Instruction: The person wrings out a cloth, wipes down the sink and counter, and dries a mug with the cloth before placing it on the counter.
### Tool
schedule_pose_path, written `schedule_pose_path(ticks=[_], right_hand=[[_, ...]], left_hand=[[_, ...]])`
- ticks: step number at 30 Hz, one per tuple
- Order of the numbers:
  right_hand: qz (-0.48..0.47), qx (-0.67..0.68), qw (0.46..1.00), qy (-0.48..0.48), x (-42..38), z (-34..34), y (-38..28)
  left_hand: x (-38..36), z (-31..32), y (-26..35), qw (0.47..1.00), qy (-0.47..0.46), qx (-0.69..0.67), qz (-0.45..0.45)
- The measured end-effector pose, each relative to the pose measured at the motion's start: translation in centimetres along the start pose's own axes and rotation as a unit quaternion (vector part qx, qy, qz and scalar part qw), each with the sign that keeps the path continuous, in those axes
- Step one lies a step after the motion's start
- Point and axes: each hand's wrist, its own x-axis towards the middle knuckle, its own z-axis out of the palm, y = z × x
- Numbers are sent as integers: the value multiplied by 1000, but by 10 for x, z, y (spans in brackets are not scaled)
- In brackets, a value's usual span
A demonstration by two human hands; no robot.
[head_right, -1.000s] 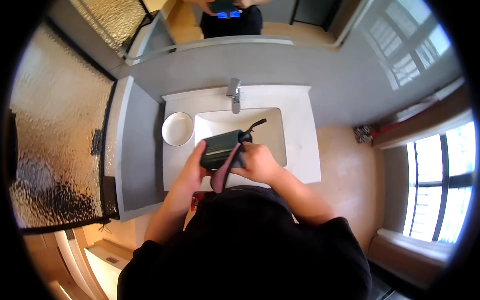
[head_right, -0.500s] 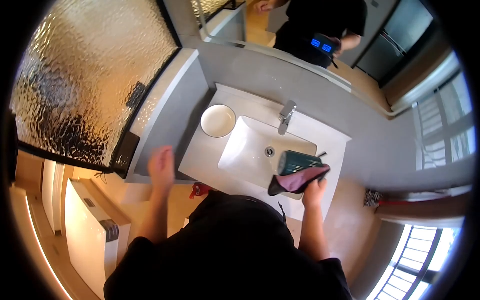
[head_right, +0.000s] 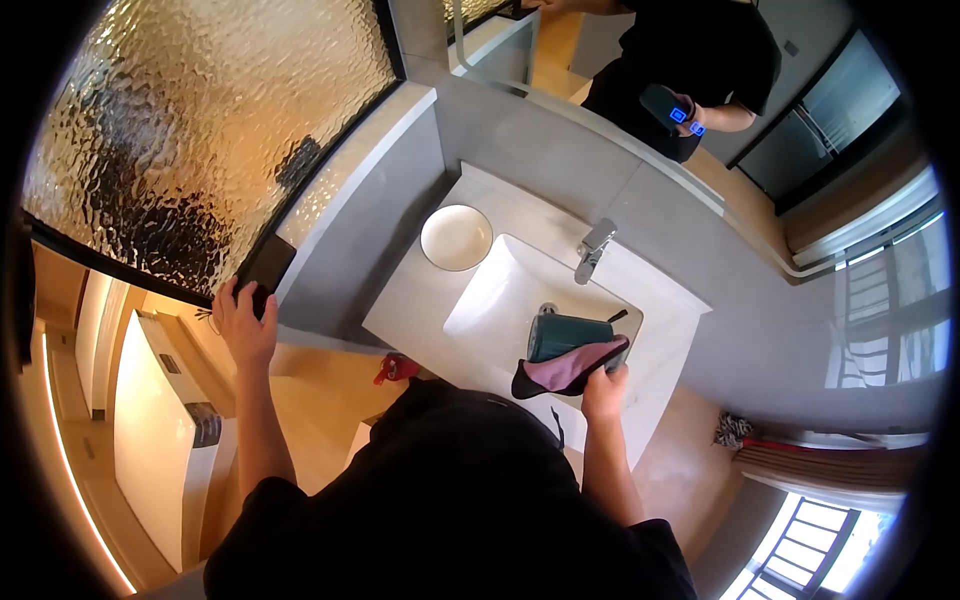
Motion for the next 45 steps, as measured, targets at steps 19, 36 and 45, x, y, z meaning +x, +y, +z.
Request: schedule_pose_path(ticks=[19, 36, 45], right_hand=[[60, -18, 994, 91, 0, -17, 18], [42, -31, 999, 11, -18, -1, 7], [34, -48, 998, -1, -14, -4, 11]], left_hand=[[-3, 15, -12, 993, 14, -108, -38], [13, 14, -11, 998, -20, -61, -11], [13, 16, -12, 998, -18, -63, -19]])
